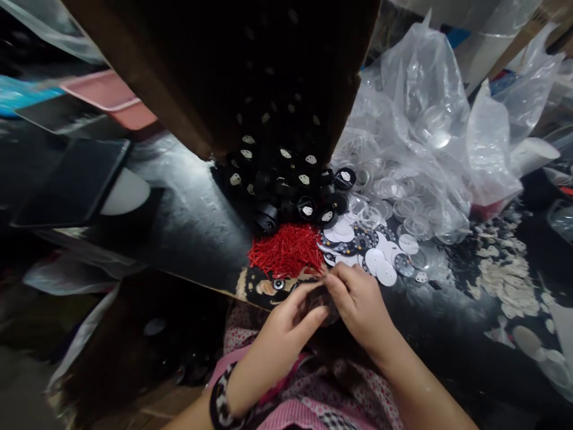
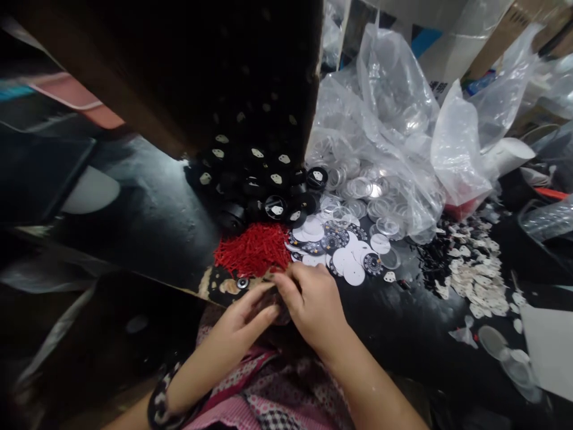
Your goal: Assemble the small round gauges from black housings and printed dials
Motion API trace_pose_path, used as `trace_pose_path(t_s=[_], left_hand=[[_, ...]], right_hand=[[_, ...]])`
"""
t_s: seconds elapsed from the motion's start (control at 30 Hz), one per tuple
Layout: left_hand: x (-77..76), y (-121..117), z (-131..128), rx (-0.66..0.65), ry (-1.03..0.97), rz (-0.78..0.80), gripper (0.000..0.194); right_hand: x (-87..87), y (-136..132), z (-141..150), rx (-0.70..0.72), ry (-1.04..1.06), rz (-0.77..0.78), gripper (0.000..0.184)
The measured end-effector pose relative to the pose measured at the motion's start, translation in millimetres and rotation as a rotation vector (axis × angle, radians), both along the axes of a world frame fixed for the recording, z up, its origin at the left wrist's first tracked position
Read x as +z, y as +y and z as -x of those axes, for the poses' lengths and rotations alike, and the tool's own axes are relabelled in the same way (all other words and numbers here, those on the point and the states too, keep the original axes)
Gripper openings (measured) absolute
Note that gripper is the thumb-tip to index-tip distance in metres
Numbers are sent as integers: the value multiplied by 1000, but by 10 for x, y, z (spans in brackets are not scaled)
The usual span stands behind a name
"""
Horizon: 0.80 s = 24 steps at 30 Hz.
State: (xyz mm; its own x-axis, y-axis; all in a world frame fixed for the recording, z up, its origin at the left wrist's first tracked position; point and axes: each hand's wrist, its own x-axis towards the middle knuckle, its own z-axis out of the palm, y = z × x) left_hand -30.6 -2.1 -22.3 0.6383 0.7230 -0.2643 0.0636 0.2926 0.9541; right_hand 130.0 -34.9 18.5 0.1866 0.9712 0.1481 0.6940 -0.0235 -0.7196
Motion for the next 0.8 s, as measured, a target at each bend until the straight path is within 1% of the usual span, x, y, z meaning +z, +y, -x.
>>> trace_pose_path(t_s=[0.07, 0.13, 0.17, 0.2, 0.23, 0.27, 0.3, 0.33, 0.37, 0.43, 0.5, 0.57, 0.63, 0.73, 0.8], left_hand=[[-172, -28, 443, -37, 147, -63, 35], [-383, -12, 977, 3, 381, -184, 40], [-464, 20, 1219, 83, 534, -280, 41], [-511, 68, 1410, 190, 657, -433, 42], [-518, 127, 1529, 256, 727, -581, 42], [-485, 197, 1563, 310, 756, -717, 41], [-418, 276, 1513, 339, 740, -826, 40], [-329, 365, 1387, 347, 688, -890, 38], [-229, 464, 1206, 352, 621, -923, 35], [-45, 688, 776, 369, 469, -869, 33], [60, 907, 403, 373, 418, -863, 36], [58, 1064, 181, 393, 382, -838, 37], [-21, 1138, 111, 419, 339, -780, 36], [-148, 1148, 174, 468, 245, -651, 37], [-161, 1129, 241, 523, 164, -566, 43]], right_hand=[[34, -52, -50, 45, 107, 84, 25], [40, -81, -91, -9, 154, 126, 21], [36, -82, -98, -41, 162, 136, 21], [29, -72, -91, -57, 169, 140, 21], [24, -54, -71, -43, 175, 147, 21], [22, -30, -38, -4, 180, 155, 21], [24, -7, 3, 49, 182, 162, 21], [30, 12, 46, 99, 181, 165, 20], [37, 21, 85, 138, 180, 167, 20], [46, 5, 129, 173, 179, 169, 21], [34, -51, 116, 160, 178, 180, 23], [4, -121, 71, 131, 180, 201, 26], [-26, -174, 34, 105, 185, 217, 28], [-45, -188, 34, 109, 184, 231, 28], [-45, -161, 59, 129, 180, 234, 26]])
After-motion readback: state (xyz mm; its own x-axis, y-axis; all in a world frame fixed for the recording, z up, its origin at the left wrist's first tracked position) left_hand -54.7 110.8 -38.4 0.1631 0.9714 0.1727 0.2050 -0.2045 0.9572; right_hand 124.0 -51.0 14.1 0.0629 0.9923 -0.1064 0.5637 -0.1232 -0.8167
